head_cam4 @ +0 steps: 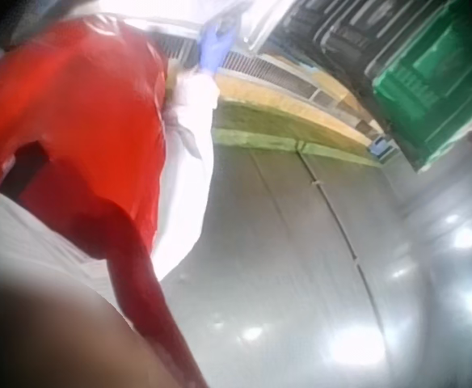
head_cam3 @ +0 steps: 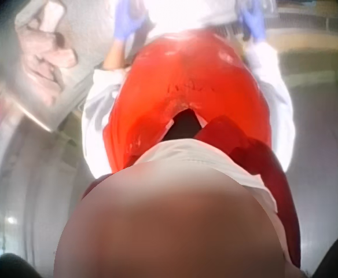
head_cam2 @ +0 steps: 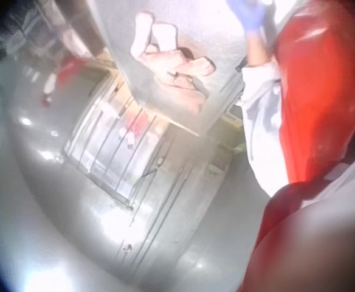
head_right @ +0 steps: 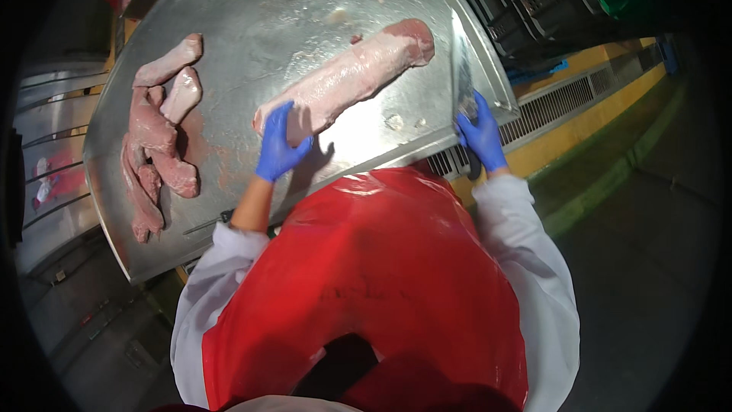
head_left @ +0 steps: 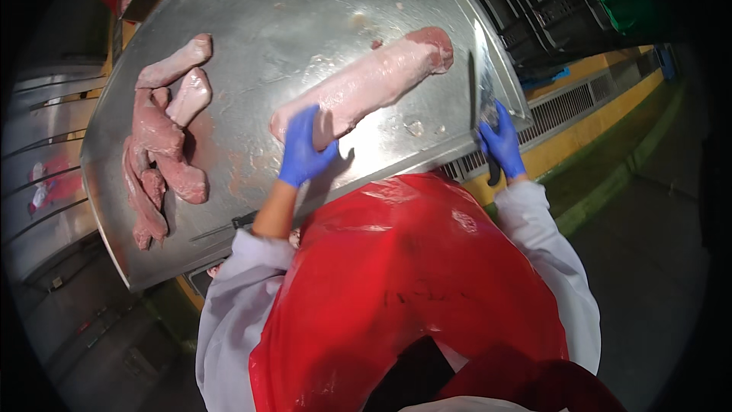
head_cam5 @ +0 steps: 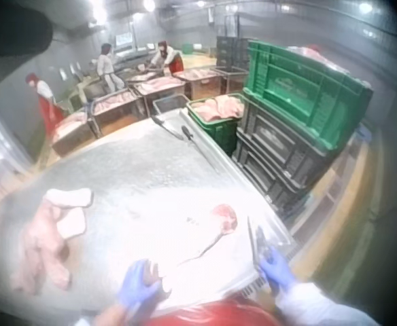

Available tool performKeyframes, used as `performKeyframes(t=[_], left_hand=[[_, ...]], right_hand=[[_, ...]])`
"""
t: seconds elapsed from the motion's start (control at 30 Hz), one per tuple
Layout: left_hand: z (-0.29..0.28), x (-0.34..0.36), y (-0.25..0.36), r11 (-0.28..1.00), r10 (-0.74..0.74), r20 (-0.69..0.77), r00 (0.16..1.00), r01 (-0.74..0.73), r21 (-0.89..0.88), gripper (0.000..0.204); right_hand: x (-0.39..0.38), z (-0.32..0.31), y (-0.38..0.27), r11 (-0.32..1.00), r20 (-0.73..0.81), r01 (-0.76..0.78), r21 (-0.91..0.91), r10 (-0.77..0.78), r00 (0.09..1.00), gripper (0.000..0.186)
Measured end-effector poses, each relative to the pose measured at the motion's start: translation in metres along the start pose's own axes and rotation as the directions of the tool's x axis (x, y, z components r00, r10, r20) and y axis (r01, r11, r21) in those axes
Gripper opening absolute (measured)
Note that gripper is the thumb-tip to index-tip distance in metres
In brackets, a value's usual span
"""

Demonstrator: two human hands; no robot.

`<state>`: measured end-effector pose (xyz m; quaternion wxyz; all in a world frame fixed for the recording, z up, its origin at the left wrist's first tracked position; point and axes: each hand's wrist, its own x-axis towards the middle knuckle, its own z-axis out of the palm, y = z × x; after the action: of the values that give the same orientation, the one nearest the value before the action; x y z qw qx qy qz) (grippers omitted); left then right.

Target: The person trims fat from large cuts of raw meat using a knife on a stainless steel table. Trimmed fat is placed into a green basket, and the trimmed meat is set aside on the table.

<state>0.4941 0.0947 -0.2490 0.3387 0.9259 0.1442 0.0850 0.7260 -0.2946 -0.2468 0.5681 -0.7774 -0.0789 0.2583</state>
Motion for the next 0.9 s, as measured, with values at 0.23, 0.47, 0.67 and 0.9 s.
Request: performKeyframes(t=[0.23, 0.47, 0.67, 0.9], left_hand=[[0.084, 0.089, 0.067, 0.879, 0.274, 0.003, 0.962, -0.252, 0.405, 0.075], [0.176, 0.186, 0.146, 0.591, 0.465, 0.249, 0.850, -0.507, 0.627, 0.035], [0.221, 0.237, 0.167, 0.374, 0.358, 0.555, 0.751, -0.660, 0.651, 0.018], [0.198, 0.248, 0.135, 0.798, 0.326, 0.136, 0.936, -0.349, 0.492, 0.011]], right_hand=[[0.165, 0.022, -0.002, 0.982, -0.080, 0.152, 0.110, -0.144, 0.986, 0.059], [0.210, -0.037, -0.005, 0.945, -0.158, 0.183, 0.272, -0.144, 0.977, 0.053], [0.169, -0.048, 0.011, 0.940, -0.144, 0.123, 0.319, -0.081, 0.986, 0.058], [0.124, -0.072, 0.030, 0.976, -0.103, 0.037, 0.214, -0.015, 0.995, 0.067]])
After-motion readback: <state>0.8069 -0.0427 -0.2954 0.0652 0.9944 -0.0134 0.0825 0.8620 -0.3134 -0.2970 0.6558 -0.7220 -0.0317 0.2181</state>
